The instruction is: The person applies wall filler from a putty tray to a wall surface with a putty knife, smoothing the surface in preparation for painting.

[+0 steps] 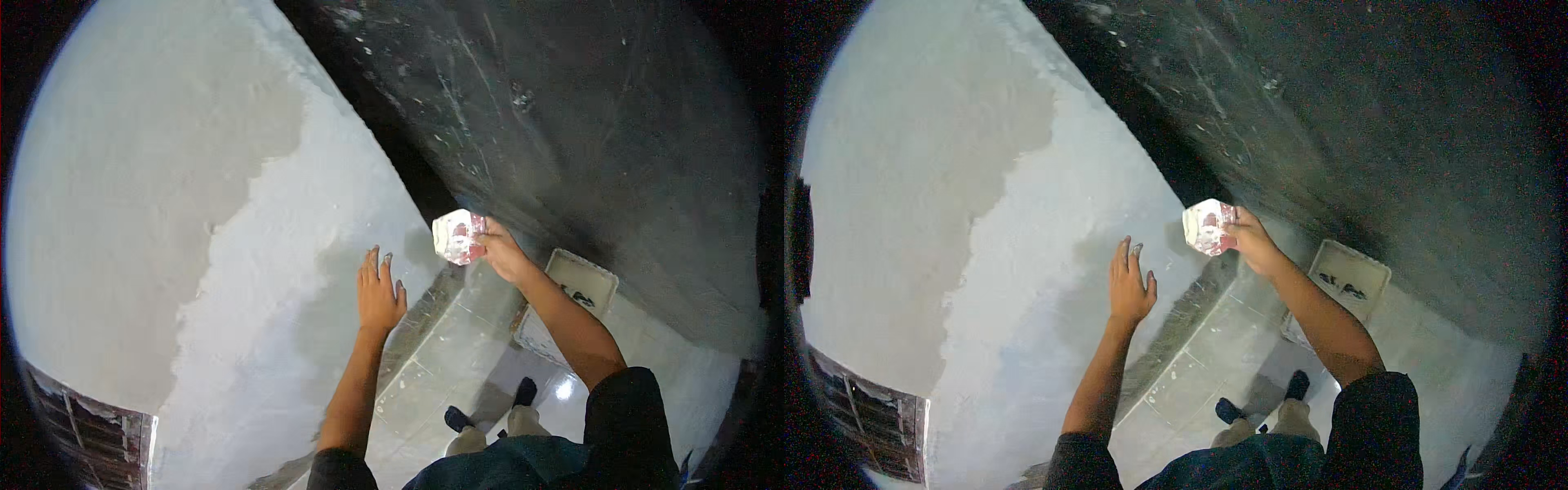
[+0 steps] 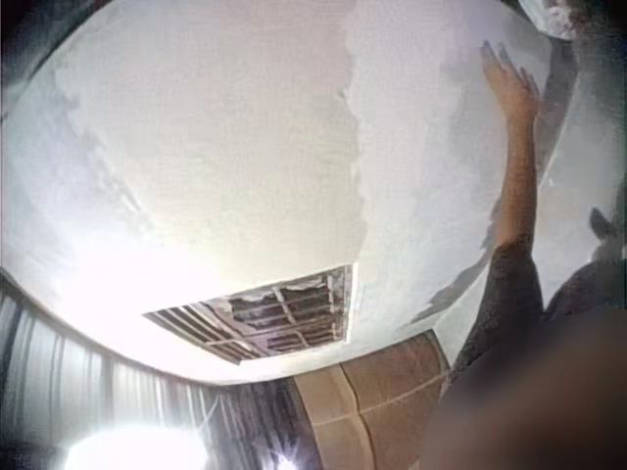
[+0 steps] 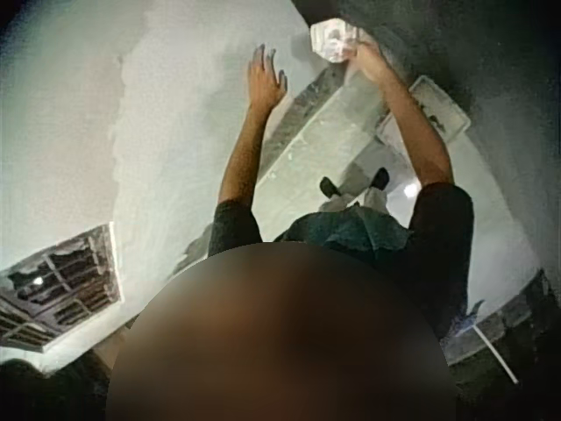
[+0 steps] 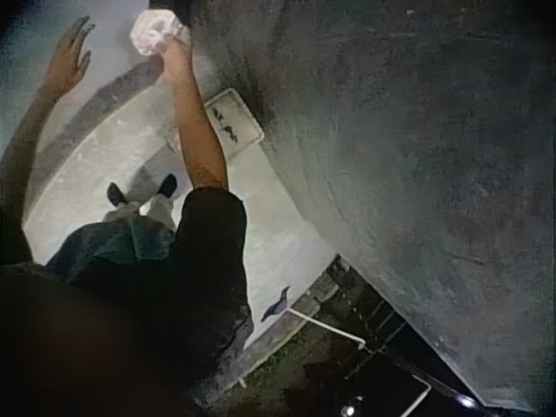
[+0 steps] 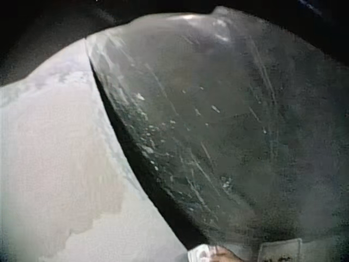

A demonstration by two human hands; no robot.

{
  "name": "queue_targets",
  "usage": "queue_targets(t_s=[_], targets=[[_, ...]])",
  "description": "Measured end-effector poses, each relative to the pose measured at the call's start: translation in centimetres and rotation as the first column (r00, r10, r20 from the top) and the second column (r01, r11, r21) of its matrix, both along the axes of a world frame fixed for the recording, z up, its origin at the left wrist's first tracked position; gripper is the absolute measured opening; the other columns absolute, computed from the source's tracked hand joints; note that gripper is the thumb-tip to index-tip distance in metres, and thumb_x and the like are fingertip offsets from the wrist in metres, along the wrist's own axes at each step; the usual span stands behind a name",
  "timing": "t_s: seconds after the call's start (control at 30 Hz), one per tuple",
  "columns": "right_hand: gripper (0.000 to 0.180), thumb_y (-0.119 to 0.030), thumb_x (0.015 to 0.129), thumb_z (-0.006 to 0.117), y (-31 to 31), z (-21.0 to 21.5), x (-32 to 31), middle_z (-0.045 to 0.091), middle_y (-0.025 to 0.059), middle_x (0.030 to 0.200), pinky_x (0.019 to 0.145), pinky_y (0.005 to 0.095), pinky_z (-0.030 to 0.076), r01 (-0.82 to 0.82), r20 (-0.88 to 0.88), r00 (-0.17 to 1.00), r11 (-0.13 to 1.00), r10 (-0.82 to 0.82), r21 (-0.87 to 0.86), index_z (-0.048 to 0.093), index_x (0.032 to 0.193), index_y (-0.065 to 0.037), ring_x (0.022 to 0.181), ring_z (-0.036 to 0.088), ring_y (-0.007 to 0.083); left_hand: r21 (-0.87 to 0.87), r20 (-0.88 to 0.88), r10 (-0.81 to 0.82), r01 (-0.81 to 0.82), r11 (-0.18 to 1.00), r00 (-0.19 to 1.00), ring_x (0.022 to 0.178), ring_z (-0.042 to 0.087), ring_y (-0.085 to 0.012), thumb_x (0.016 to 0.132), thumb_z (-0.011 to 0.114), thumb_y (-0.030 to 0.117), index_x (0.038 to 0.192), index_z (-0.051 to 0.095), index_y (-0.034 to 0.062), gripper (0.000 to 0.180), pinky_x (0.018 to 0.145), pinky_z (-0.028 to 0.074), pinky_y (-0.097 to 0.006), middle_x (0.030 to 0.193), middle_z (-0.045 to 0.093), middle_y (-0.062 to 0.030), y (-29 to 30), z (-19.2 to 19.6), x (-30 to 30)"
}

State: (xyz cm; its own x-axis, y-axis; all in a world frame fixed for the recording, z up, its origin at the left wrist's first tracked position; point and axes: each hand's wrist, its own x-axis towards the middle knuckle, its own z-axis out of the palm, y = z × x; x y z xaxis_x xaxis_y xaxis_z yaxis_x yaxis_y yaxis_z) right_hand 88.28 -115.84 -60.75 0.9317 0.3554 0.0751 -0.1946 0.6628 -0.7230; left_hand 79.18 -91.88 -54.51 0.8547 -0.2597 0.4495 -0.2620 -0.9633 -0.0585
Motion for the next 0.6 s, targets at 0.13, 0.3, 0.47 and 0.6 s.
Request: queue_targets(t_s=[0.13,0.3,0.47,0.6], targets=[[0.036,0.002,0.091,0.041,-0.5,0.1,-0.8,0.061,0.0125,0.116,0.088,0.0345,0.051,0.019,0.119,0.993,0.996,-0.008,-0.091,0.051,0.125,0.001,0.103,0.062,0.02,0.106,0.027,0.063,-0.065,0.992,0.998,0.136,0.025,-0.0397,0.079,0.057,0.009,0.128,0.043,-0.0014,0.052,0.109,0.024,-0.051,0.145,0.029,-0.0213,-0.6,2.0,-1.5],[0.034,0.001,0.091,0.042,-0.2,0.6,-1.1,0.062,0.0115,0.114,0.086,0.0333,0.052,0.026,0.133,0.991,0.998,-0.019,-0.05,0.053,0.124,0.002,0.101,0.062,0.019,0.22,0.084,0.067,-0.085,0.972,0.994,0.138,0.022,-0.0374,0.079,0.056,0.009,0.129,0.045,0.0008,0.052,0.111,0.022,-0.051,0.147,0.028,-0.0203,-0.6,3.9,-2.0],[0.034,0.0,0.092,0.043,1.9,-0.4,-0.4,0.062,0.0098,0.114,0.085,0.0314,0.051,0.116,0.251,0.96,0.992,-0.125,0.05,0.052,0.124,0.003,0.1,0.062,0.0173,0.404,0.173,0.019,-0.088,0.91,0.985,0.138,0.023,-0.037,0.078,0.055,0.008,0.127,0.047,0.002,0.051,0.111,0.023,-0.051,0.146,0.03,-0.0202,0.0,5.2,-2.6],[0.031,0.0,0.089,0.047,4.2,-1.2,0.9,0.066,0.0094,0.104,0.079,0.0287,0.051,0.337,0.297,0.89,0.938,-0.346,0.083,0.057,0.119,0.003,0.09,0.064,0.0155,0.465,0.208,-0.048,-0.056,0.883,0.977,0.137,0.026,-0.0364,0.075,0.056,0.008,0.125,0.049,0.0036,0.051,0.11,0.024,-0.051,0.144,0.034,-0.0193,0.8,6.2,-2.5]])
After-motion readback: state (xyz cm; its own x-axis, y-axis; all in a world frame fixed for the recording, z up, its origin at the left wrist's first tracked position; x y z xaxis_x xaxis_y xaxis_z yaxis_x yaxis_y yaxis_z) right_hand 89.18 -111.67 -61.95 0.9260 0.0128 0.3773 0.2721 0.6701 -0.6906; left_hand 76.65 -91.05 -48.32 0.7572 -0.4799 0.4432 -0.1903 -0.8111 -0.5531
